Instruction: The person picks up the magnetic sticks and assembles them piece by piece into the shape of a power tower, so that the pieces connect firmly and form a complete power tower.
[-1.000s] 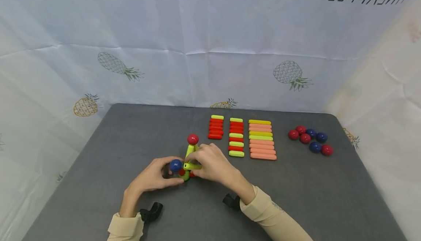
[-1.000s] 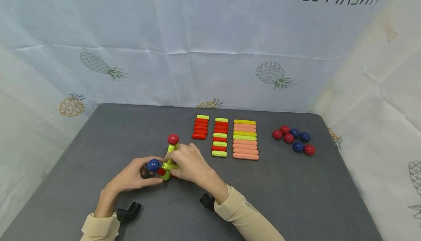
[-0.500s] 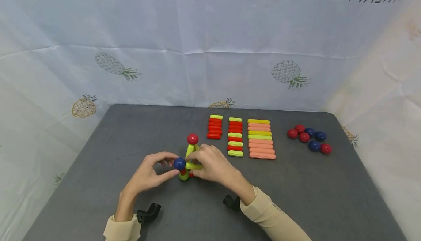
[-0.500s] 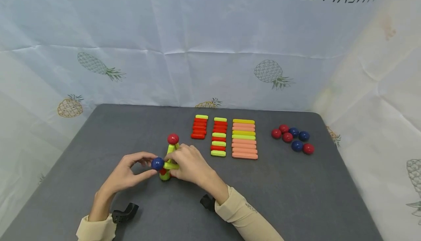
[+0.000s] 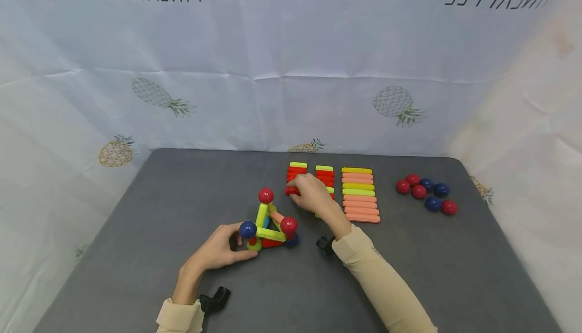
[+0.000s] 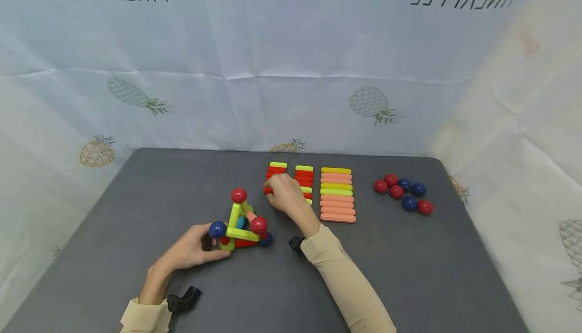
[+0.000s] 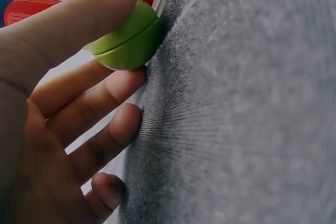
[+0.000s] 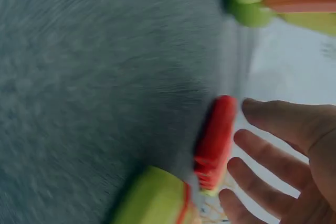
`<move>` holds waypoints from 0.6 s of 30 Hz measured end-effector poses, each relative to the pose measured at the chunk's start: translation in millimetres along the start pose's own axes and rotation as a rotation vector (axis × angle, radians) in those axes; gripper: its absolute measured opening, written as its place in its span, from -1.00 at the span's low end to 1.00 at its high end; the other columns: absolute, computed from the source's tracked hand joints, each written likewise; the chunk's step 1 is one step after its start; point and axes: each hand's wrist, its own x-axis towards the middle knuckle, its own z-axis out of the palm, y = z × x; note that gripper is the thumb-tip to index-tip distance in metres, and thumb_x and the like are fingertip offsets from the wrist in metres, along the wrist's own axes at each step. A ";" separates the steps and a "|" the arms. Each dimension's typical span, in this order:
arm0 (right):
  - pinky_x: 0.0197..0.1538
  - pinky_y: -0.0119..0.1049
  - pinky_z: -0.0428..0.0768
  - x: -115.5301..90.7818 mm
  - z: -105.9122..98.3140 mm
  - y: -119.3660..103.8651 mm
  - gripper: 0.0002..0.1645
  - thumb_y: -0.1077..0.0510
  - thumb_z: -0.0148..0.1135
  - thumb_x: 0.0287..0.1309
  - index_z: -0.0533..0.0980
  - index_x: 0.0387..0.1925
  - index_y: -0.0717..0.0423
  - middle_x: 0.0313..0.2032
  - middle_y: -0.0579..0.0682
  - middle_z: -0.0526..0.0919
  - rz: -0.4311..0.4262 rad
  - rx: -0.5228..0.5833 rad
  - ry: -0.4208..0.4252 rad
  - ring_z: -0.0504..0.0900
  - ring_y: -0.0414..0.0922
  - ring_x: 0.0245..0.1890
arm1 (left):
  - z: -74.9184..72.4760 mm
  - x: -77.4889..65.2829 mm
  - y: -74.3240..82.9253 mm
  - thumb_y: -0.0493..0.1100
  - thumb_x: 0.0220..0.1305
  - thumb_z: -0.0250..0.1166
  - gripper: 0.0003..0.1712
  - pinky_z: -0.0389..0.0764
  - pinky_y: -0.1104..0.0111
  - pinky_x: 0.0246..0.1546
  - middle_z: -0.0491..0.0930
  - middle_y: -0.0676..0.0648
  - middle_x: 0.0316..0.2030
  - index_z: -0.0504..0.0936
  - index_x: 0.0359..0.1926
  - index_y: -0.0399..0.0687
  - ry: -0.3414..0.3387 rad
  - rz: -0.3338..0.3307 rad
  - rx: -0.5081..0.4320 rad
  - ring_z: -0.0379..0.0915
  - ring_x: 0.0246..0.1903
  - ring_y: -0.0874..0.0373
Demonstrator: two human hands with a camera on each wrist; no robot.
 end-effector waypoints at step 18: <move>0.03 -0.07 0.73 4.7 19.4 0.4 -0.73 0.37 0.39 0.15 0.75 -0.09 0.17 -0.05 0.10 0.79 0.059 -0.089 -0.035 0.73 0.08 -0.05 | 1.1 -1.7 -1.3 0.00 0.16 0.53 -0.74 0.41 0.49 -0.43 0.49 0.11 -0.49 0.59 -0.24 0.18 -0.017 0.026 -0.010 0.36 -0.46 0.35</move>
